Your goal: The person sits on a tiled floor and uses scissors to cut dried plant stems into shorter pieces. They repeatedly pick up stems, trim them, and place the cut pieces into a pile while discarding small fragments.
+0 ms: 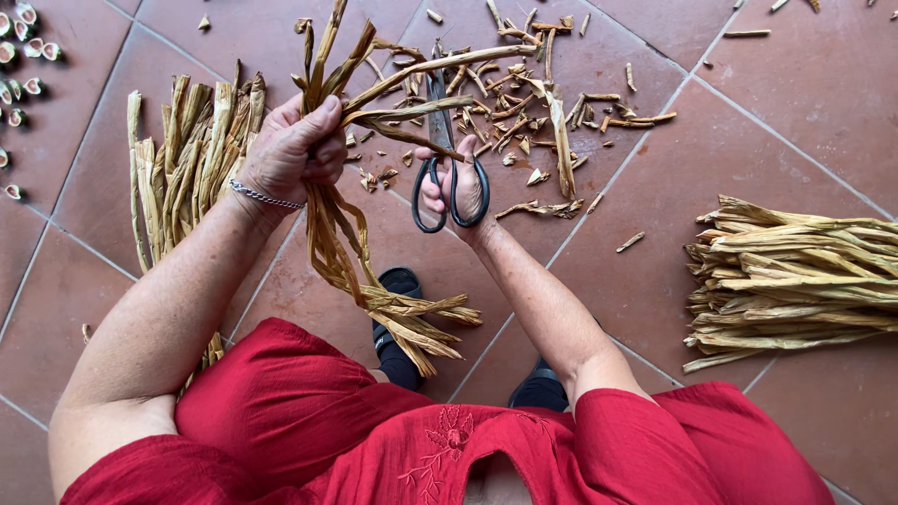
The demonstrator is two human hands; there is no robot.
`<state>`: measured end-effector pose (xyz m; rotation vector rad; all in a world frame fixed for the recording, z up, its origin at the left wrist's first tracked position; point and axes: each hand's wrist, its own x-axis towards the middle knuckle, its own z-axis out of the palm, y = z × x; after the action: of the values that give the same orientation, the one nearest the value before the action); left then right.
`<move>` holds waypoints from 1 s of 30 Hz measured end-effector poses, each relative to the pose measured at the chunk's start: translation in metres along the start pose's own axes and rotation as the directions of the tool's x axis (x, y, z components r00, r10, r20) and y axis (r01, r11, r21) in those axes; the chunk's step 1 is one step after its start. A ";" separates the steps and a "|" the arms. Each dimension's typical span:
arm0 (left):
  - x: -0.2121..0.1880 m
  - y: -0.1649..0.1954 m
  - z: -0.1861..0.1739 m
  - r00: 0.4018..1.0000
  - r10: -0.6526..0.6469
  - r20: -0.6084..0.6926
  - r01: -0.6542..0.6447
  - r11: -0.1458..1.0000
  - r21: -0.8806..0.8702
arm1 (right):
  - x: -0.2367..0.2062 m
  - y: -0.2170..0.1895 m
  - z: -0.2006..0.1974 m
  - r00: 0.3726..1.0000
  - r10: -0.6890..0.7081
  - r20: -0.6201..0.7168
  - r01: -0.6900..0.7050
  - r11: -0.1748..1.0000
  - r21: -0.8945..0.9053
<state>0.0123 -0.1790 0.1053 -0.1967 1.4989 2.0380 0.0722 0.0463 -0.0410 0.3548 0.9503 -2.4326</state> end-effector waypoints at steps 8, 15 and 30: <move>0.005 0.000 -0.007 0.996 0.050 -0.077 -0.047 0.998 0.042 | -0.001 0.006 -0.013 0.889 -0.396 -0.230 0.158 0.737 -0.657; 0.009 0.003 0.008 0.985 0.159 -0.060 -0.147 0.975 0.163 | -0.020 0.014 -0.025 0.836 -0.547 0.039 0.027 -0.029 -0.999; 0.023 0.018 0.049 0.959 0.283 0.028 -0.278 0.952 -0.128 | -0.036 0.007 0.061 0.833 -0.309 0.458 0.478 0.819 -0.318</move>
<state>-0.0054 -0.1287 0.1267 0.0174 1.4410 2.3452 0.1026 0.0127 0.0136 -0.5247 1.4315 -2.4162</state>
